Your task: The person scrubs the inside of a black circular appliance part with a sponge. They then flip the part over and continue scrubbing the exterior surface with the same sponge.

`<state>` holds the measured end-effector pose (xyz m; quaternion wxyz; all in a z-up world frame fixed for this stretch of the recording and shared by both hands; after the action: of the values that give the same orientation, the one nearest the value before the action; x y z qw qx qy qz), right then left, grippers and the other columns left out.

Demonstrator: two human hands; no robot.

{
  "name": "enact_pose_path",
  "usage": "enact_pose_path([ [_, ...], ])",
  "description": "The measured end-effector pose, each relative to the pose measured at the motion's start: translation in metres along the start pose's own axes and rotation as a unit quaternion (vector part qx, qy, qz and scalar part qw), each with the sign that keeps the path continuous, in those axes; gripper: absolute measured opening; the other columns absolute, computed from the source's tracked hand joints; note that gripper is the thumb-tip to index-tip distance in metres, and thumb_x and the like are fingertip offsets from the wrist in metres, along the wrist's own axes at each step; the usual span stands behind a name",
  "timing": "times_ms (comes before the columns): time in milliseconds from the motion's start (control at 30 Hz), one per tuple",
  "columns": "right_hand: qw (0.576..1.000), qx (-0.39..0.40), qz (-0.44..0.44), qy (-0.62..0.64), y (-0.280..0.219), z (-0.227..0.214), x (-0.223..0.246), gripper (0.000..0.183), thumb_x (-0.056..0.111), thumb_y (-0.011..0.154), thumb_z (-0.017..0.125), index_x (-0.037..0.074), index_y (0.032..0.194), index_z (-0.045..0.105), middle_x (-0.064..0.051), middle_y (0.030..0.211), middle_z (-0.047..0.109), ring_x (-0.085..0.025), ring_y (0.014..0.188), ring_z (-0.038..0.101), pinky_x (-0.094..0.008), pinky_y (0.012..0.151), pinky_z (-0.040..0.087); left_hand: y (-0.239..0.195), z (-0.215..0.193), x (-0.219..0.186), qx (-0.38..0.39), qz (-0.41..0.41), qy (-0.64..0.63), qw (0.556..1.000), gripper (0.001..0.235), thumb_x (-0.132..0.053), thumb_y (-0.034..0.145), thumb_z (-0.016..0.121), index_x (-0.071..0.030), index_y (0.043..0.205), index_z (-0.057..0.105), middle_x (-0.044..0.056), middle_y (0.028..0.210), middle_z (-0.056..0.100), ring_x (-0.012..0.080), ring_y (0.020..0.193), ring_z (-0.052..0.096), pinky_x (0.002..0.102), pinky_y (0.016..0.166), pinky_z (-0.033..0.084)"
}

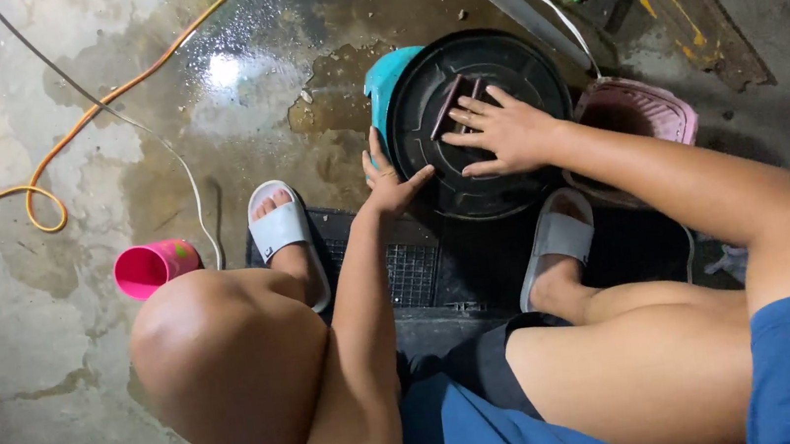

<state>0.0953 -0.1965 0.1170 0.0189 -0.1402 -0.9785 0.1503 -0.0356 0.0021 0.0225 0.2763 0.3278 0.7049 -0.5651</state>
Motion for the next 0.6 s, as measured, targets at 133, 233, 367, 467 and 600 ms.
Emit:
enact_pose_path([
  [133, 1.000, -0.028, -0.001, 0.006, 0.032, 0.000, 0.008, 0.073, 0.081, 0.095, 0.032, 0.034, 0.148, 0.054, -0.010, 0.154, 0.054, -0.028, 0.151, 0.040, -0.058, 0.119, 0.026, -0.001, 0.002, -0.002, 0.008, 0.006, -0.014, 1.000, 0.129, -0.047, 0.084, 0.086, -0.045, 0.158, -0.019, 0.035, 0.163, -0.012, 0.0613, 0.149, 0.009, 0.067, 0.122, 0.015],
  [233, 0.999, -0.029, -0.020, -0.010, 0.055, -0.001, 0.012, 0.071, 0.081, 0.095, 0.032, 0.037, 0.147, 0.054, -0.008, 0.157, 0.051, -0.026, 0.152, 0.038, -0.058, 0.120, 0.024, 0.006, 0.004, 0.007, 0.013, 0.005, -0.023, 1.000, 0.129, -0.049, 0.084, 0.086, -0.048, 0.157, -0.020, 0.034, 0.163, -0.014, 0.0609, 0.149, 0.007, 0.067, 0.122, 0.014],
  [367, 1.000, 0.020, -0.021, 0.000, 0.032, -0.006, -0.007, 0.065, 0.076, 0.096, 0.037, 0.040, 0.148, 0.053, -0.008, 0.160, 0.048, -0.026, 0.153, 0.037, -0.061, 0.120, 0.022, 0.007, 0.002, 0.008, 0.007, 0.004, -0.015, 1.000, 0.128, -0.049, 0.084, 0.086, -0.048, 0.158, -0.018, 0.034, 0.163, -0.013, 0.0612, 0.149, 0.006, 0.065, 0.123, 0.014],
  [467, 0.999, 0.045, 0.002, -0.019, -0.004, 0.005, -0.028, 0.062, 0.079, 0.096, 0.032, 0.046, 0.144, 0.055, -0.004, 0.160, 0.049, -0.023, 0.154, 0.037, -0.058, 0.120, 0.025, 0.004, 0.001, 0.004, 0.010, 0.004, -0.019, 1.000, 0.126, -0.048, 0.085, 0.086, -0.048, 0.158, -0.017, 0.034, 0.163, -0.014, 0.0620, 0.149, 0.006, 0.067, 0.122, 0.013],
  [600, 0.999, 0.039, 0.032, -0.006, -0.014, 0.011, -0.027, 0.062, 0.083, 0.095, 0.031, 0.049, 0.140, 0.056, 0.000, 0.158, 0.051, -0.019, 0.153, 0.039, -0.056, 0.121, 0.022, 0.004, 0.003, 0.005, 0.007, 0.002, -0.016, 1.000, 0.127, -0.047, 0.085, 0.086, -0.047, 0.158, -0.017, 0.033, 0.164, -0.014, 0.0618, 0.149, 0.006, 0.067, 0.122, 0.013],
])
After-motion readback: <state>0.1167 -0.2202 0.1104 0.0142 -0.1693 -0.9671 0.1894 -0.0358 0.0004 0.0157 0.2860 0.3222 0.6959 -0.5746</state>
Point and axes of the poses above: each hand's wrist, its own y-axis towards the middle knuckle, its own z-axis out of the palm, x = y × z, the point moved 3 cm from there along y, towards the middle knuckle
